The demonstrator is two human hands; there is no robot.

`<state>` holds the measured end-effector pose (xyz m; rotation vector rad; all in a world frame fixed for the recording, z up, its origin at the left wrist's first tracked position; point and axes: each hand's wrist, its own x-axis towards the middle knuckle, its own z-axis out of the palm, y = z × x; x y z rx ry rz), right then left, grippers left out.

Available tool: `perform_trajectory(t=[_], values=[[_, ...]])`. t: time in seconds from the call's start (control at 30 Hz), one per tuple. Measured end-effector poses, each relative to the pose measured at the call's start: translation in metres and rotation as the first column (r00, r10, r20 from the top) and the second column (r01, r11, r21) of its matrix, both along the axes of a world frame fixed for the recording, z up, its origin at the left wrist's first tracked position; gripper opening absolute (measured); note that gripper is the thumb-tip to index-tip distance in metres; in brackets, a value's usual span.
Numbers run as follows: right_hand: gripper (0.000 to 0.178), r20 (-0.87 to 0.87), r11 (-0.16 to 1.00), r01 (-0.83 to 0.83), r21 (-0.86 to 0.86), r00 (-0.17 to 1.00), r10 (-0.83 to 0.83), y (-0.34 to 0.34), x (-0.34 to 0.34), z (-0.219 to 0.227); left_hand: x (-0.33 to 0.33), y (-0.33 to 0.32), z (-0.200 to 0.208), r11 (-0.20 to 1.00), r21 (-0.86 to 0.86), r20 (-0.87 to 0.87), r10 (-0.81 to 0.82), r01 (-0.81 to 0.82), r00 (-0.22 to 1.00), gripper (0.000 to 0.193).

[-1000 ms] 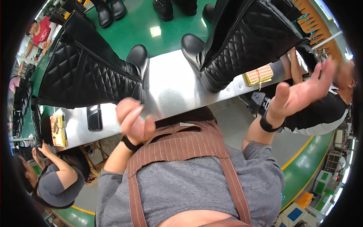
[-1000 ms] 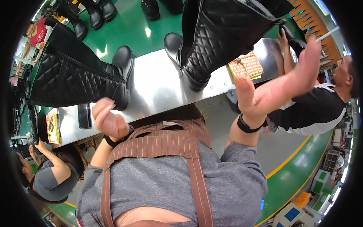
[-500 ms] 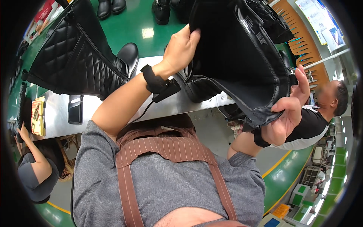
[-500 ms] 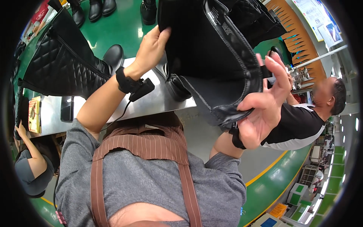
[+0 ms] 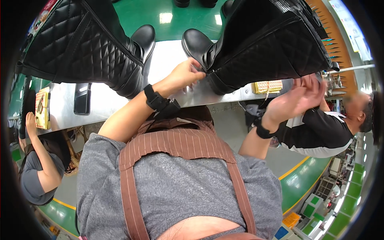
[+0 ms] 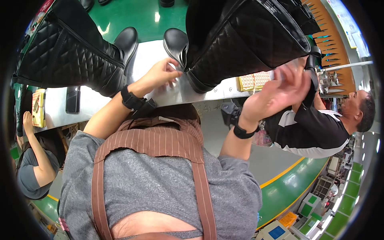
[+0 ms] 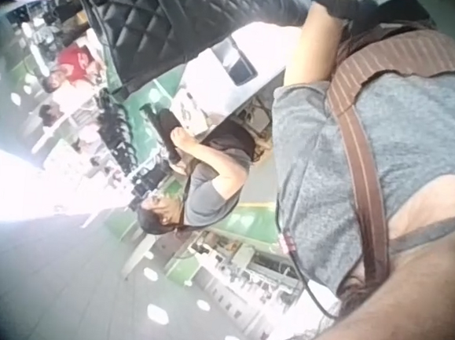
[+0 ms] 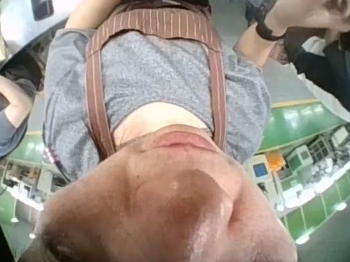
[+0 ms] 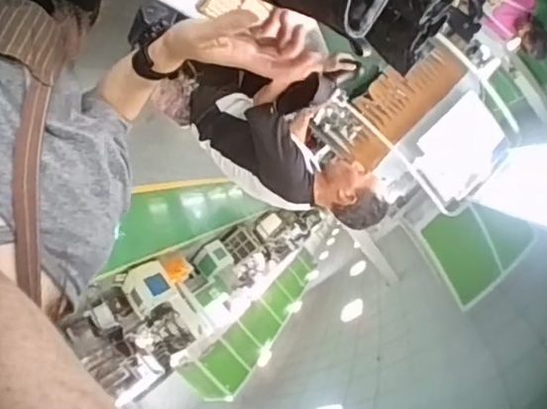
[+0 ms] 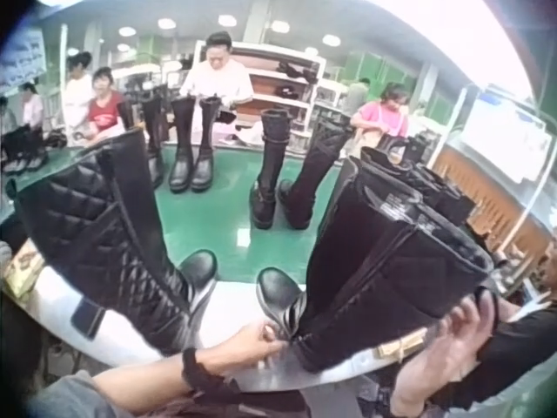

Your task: Inspecting black boots for quality control, checking zippers and buckles at a factory workbench.

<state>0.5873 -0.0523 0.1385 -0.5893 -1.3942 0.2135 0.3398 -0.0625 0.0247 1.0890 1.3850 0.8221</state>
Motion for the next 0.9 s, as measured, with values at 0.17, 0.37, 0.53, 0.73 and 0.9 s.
perform_trajectory(t=[0.17, 0.37, 0.53, 0.73, 0.9], values=[[0.077, 0.038, 0.779, -0.198, -0.594, 0.961, 0.273, -0.014, -0.014, -0.097, -0.001, 0.004, -0.017, 0.989, -0.06, 0.11, -0.13, 0.137, 0.985, 0.029], [0.074, -0.116, 0.786, -0.218, -0.578, 0.976, 0.185, -0.021, -0.038, -0.119, 0.011, -0.013, -0.005, 0.84, 0.537, -0.091, 0.151, -0.079, 0.984, 0.013], [0.052, 0.012, 0.676, -0.166, -0.718, 0.968, 0.251, -0.015, -0.039, -0.141, 0.028, -0.02, -0.009, 0.724, 0.677, -0.083, 0.251, -0.13, 0.965, 0.02], [0.05, -0.017, 0.675, -0.19, -0.713, 0.967, 0.255, -0.015, -0.037, -0.15, 0.038, -0.02, -0.013, 0.784, 0.55, 0.04, 0.32, -0.288, 0.947, 0.014], [0.05, 0.013, 0.69, -0.162, -0.705, 0.97, 0.241, -0.013, -0.037, -0.154, 0.038, -0.012, -0.019, 0.74, 0.603, 0.086, 0.312, -0.298, 0.946, 0.01]])
